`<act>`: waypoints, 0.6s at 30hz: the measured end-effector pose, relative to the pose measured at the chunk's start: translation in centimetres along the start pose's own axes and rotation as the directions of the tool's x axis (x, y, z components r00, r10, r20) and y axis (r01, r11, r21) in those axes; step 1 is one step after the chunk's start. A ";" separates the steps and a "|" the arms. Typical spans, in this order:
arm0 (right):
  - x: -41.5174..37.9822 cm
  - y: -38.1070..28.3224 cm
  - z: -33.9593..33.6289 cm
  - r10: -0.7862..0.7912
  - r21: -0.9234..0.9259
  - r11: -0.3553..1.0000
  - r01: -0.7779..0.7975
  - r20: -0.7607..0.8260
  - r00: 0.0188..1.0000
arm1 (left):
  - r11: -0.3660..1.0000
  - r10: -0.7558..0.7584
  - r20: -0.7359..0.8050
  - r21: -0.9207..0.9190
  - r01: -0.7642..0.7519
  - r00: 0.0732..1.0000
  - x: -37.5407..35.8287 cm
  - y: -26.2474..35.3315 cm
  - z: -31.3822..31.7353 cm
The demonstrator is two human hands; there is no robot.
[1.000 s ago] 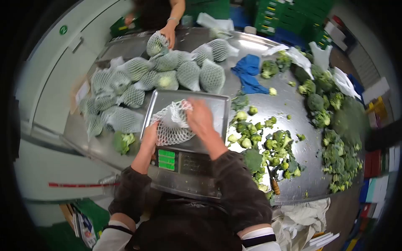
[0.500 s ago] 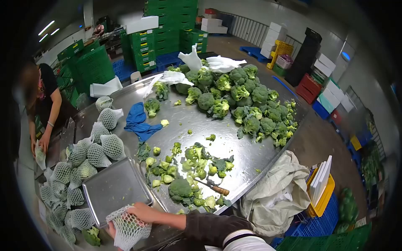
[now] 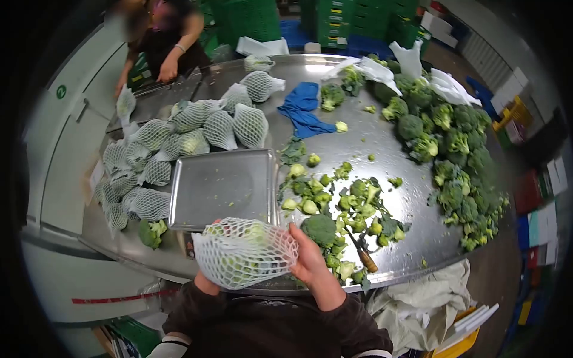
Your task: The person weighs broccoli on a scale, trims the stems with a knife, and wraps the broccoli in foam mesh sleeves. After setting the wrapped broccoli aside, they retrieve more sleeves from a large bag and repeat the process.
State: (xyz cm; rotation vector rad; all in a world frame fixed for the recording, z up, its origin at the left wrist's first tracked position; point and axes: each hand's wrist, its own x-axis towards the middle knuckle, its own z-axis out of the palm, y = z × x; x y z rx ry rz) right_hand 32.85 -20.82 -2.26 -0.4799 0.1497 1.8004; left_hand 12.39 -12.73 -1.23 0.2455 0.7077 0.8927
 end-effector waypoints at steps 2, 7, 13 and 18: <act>0.8 0.9 -2.5 0.136 0.012 0.990 -0.138 0.097 0.986 | 0.989 -0.076 0.072 -0.120 0.085 0.994 0.8 -0.1 -0.1; 3.6 3.7 0.0 0.113 -0.042 0.993 -0.114 -0.016 0.993 | 0.983 -0.132 0.165 -0.106 0.151 0.977 3.0 -0.3 -2.1; 4.6 5.1 2.5 0.085 -0.570 0.809 -0.141 -0.125 0.989 | 0.961 0.274 0.019 0.022 -0.275 0.961 5.1 8.3 -0.2; 2.6 3.2 -0.5 -0.137 -0.507 0.862 -0.018 -0.268 0.954 | 0.824 0.535 -0.148 -0.126 -0.553 0.832 13.3 23.0 1.2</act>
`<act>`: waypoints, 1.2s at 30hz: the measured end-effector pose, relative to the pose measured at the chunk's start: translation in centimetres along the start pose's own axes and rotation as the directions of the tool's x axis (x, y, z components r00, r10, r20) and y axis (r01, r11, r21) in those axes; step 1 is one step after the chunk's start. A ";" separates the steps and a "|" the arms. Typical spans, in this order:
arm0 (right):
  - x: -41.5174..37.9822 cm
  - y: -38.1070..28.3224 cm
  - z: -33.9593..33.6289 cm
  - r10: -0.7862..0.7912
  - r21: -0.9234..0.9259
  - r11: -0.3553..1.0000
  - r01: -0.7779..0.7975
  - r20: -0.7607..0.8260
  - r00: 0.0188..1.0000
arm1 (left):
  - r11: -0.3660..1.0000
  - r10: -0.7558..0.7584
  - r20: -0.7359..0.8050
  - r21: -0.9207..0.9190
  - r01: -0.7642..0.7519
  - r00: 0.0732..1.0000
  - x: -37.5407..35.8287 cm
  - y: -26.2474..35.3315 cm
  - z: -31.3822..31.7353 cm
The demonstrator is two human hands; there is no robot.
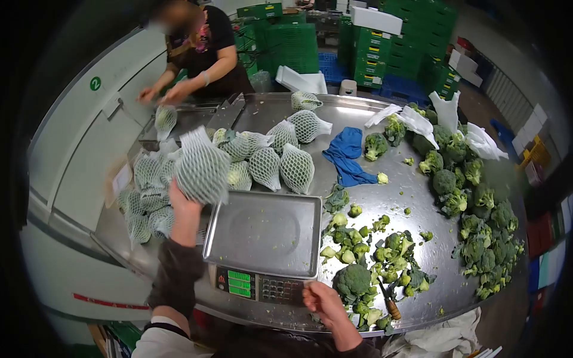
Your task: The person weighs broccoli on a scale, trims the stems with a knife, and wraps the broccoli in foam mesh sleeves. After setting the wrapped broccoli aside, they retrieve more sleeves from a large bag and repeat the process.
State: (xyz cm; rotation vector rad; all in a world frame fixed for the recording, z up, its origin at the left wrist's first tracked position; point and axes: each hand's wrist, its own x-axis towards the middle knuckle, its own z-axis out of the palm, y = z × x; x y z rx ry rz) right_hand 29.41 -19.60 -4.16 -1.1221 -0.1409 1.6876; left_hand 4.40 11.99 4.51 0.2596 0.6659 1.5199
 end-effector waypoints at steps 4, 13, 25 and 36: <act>-1.2 0.4 -1.2 -0.126 -0.012 0.992 0.126 -0.103 0.987 | 0.986 0.121 0.089 0.105 -0.130 0.989 13.3 3.4 1.5; -2.0 4.0 0.5 -0.147 -0.031 0.989 0.144 -0.292 0.945 | 0.699 0.080 -0.084 0.715 0.004 0.993 36.5 0.2 -4.2; -2.4 3.0 -2.0 -0.228 -0.169 0.965 0.199 -0.175 0.958 | 0.296 0.060 0.082 0.950 -0.096 0.995 31.8 3.2 -5.5; -9.9 1.6 -12.4 -0.455 -0.209 0.890 0.406 -0.476 0.753 | 0.353 -0.195 0.330 0.902 -0.247 0.924 0.3 -4.7 1.1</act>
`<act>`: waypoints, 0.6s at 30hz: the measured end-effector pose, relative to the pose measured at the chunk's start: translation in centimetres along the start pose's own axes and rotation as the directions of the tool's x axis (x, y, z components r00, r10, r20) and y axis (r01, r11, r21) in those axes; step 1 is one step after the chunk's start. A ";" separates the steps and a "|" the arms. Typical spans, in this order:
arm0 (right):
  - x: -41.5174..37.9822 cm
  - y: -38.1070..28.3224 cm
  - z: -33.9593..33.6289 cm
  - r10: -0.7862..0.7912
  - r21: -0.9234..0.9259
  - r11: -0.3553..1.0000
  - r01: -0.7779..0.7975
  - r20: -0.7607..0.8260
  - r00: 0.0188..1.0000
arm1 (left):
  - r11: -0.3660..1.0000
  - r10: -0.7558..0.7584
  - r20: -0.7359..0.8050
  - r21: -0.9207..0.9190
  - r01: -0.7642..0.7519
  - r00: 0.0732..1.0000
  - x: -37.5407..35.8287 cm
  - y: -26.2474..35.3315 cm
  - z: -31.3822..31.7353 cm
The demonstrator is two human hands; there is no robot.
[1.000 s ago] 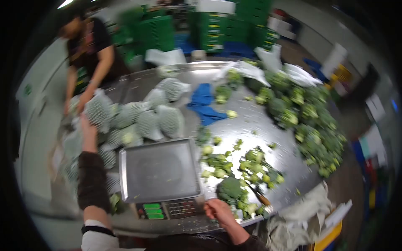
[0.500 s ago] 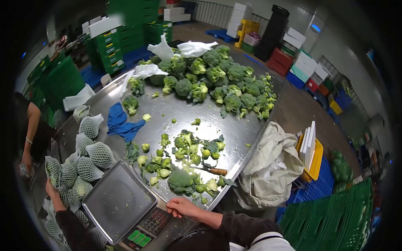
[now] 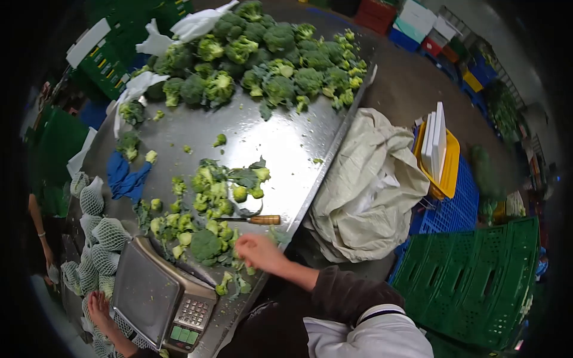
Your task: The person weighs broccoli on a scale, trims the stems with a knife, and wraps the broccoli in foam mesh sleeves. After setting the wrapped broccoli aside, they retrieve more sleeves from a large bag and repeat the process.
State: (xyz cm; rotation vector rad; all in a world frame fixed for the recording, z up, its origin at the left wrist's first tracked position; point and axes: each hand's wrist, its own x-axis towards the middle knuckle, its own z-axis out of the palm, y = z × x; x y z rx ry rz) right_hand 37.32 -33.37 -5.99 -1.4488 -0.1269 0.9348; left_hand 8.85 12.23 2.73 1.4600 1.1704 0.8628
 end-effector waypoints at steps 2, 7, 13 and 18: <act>0.4 0.5 -4.4 -0.128 -0.110 0.989 0.098 -0.314 0.941 | 1.000 0.016 0.040 0.023 -0.017 0.999 -3.4 1.0 4.4; 0.3 0.5 -18.1 -0.442 -0.641 0.767 -0.023 -0.554 0.705 | 0.997 0.013 0.255 0.072 -0.032 0.967 -8.5 2.0 13.0; -1.4 3.7 -25.0 -0.333 -0.918 0.252 -0.307 -0.380 0.863 | 0.992 0.017 0.405 0.107 -0.066 0.914 -11.3 3.6 18.1; -3.2 5.3 -24.4 -0.420 -0.902 0.267 -0.339 -0.426 0.801 | 0.995 0.031 0.495 0.065 -0.073 0.869 -12.1 4.2 20.8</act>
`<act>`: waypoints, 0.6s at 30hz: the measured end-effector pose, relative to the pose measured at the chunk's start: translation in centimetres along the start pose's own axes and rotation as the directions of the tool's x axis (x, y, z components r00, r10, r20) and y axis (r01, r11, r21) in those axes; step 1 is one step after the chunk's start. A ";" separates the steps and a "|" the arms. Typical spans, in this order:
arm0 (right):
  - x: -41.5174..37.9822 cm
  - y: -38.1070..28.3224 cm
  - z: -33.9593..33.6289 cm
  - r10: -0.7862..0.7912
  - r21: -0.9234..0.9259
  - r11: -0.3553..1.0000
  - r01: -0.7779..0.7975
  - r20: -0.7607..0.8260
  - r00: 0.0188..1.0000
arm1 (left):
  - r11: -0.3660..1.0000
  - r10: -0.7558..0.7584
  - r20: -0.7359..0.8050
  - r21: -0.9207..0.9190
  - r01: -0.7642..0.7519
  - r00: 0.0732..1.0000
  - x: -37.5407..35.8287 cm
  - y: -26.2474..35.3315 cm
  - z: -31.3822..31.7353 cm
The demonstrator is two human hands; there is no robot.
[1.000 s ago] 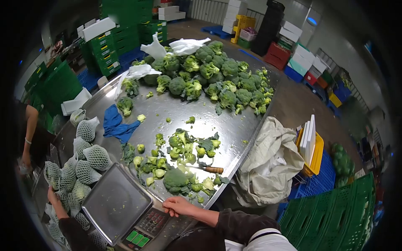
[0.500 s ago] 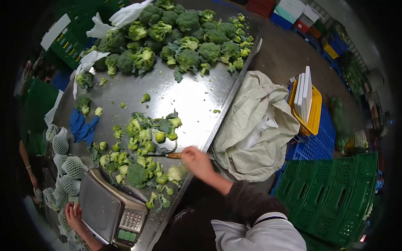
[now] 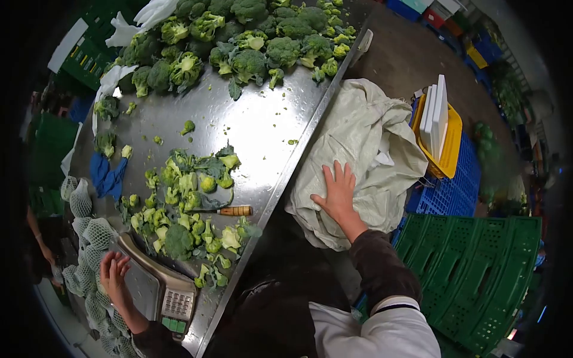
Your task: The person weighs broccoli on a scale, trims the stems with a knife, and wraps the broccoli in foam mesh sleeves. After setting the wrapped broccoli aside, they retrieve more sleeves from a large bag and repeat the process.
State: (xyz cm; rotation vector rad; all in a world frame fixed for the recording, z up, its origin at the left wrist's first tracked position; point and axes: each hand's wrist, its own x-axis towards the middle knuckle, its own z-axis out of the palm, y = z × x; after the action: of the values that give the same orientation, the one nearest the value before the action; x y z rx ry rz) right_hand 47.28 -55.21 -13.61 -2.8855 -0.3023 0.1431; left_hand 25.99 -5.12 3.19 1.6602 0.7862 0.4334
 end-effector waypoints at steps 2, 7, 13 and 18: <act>-0.6 -0.4 -0.5 -0.043 0.005 0.999 0.044 -0.060 0.997 | 0.999 0.011 0.011 -0.045 -0.011 1.000 0.2 -0.4 1.2; -2.6 -2.1 -0.5 0.069 0.101 0.993 -0.065 -0.035 0.997 | 0.995 -0.027 0.128 -0.095 0.040 0.991 0.0 -1.6 3.0; -3.1 -2.7 0.6 0.073 0.130 0.989 -0.066 -0.049 0.996 | 0.980 -0.040 0.165 -0.184 0.070 0.985 1.0 -2.2 2.3; -2.0 1.6 3.1 0.018 0.188 0.982 0.009 -0.138 0.990 | 0.970 0.012 0.132 -0.241 0.021 0.991 1.4 -2.1 2.0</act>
State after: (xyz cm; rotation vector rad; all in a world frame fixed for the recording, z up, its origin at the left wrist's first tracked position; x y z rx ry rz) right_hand 45.22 -56.45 -16.83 -2.6919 -0.2425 -0.0286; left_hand 27.75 -5.36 0.54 1.4425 0.6130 0.3954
